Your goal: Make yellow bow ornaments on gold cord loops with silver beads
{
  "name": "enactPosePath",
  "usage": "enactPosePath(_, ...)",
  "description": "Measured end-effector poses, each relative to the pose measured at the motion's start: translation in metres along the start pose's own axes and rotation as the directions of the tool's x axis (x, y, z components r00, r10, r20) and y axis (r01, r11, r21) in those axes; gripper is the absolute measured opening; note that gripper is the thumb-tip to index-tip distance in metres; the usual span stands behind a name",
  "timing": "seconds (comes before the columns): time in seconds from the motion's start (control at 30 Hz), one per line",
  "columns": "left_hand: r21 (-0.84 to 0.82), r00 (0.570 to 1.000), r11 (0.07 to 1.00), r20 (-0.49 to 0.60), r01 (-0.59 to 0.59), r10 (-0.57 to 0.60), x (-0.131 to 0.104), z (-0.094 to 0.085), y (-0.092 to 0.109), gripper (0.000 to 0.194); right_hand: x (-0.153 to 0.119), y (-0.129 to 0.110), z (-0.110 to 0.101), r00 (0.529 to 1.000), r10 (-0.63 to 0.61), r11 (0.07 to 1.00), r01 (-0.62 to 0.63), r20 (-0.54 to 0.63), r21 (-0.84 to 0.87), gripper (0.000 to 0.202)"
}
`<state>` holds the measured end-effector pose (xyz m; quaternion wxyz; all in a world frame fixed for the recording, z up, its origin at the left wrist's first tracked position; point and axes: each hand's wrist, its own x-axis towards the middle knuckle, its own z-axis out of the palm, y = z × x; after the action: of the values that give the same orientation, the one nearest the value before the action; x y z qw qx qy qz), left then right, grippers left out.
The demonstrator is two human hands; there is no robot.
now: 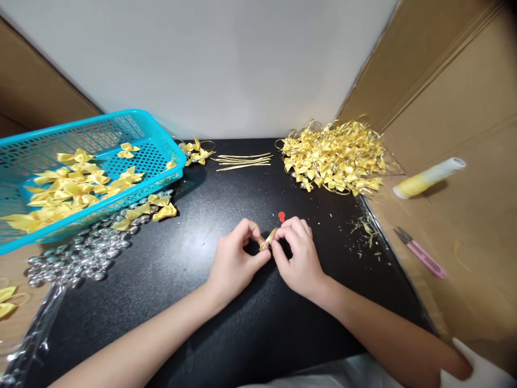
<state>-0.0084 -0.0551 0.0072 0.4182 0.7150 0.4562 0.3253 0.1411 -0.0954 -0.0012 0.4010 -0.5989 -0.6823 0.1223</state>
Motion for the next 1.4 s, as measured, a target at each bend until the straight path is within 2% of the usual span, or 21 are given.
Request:
enactPosePath(0.23, -0.221, 0.988, 0.963, 0.049, 0.156, -0.149, 0.008, -0.001, -0.004, 0.023, 0.003, 0.002, -0.01, 0.976, -0.092, 0.993, 0.103, -0.196, 0.049, 0.01)
enactPosePath(0.33, -0.266, 0.982, 0.945, 0.063, 0.187, -0.177, 0.012, -0.002, -0.004, 0.022, 0.003, 0.004, -0.016, 0.957, -0.068, 0.986, 0.108, -0.283, 0.125, 0.009)
enactPosePath(0.4, -0.284, 0.976, 0.934, 0.08, 0.217, -0.202, 0.014, -0.004, -0.004, 0.022, 0.004, 0.004, -0.019, 0.951, -0.008, 0.957, 0.097, -0.309, 0.273, 0.008)
enactPosePath(0.47, -0.305, 0.968, 0.919, 0.107, 0.251, -0.229, 0.016, -0.005, -0.005, 0.021, 0.005, 0.004, -0.022, 0.968, 0.095, 0.861, 0.036, -0.23, 0.507, 0.009)
enactPosePath(0.57, -0.324, 0.959, 0.904, 0.133, 0.28, -0.25, 0.018, -0.007, -0.005, 0.021, 0.01, 0.001, -0.027, 0.973, 0.223, 0.601, -0.184, 0.057, 0.778, 0.009)
enactPosePath(0.67, -0.33, 0.958, 0.9, 0.127, 0.284, -0.256, 0.02, -0.008, -0.004, 0.018, 0.017, 0.0, -0.034, 0.926, 0.26, 0.409, -0.364, 0.275, 0.837, 0.016)
enactPosePath(0.83, -0.336, 0.952, 0.891, 0.146, 0.304, -0.27, 0.021, -0.009, -0.003, 0.015, 0.025, 0.002, -0.045, 0.853, 0.323, 0.291, -0.501, 0.409, 0.815, 0.02)
enactPosePath(0.9, -0.339, 0.951, 0.89, 0.154, 0.305, -0.267, 0.021, -0.009, -0.003, 0.014, 0.026, 0.001, -0.05, 0.839, 0.321, 0.251, -0.523, 0.44, 0.814, 0.019)
enactPosePath(1.0, -0.338, 0.952, 0.892, 0.153, 0.301, -0.263, 0.021, -0.009, -0.002, 0.012, 0.027, -0.002, -0.059, 0.849, 0.31, 0.22, -0.502, 0.427, 0.837, 0.015)
enactPosePath(1.23, -0.31, 0.945, 0.895, 0.165, 0.322, -0.283, 0.021, -0.008, -0.003, 0.008, 0.029, 0.0, -0.074, 0.902, 0.335, 0.241, -0.36, 0.272, 0.901, 0.013)
enactPosePath(1.4, -0.297, 0.941, 0.896, 0.174, 0.33, -0.29, 0.02, -0.008, -0.004, 0.007, 0.03, 0.001, -0.074, 0.918, 0.317, 0.253, -0.324, 0.239, 0.912, 0.011)
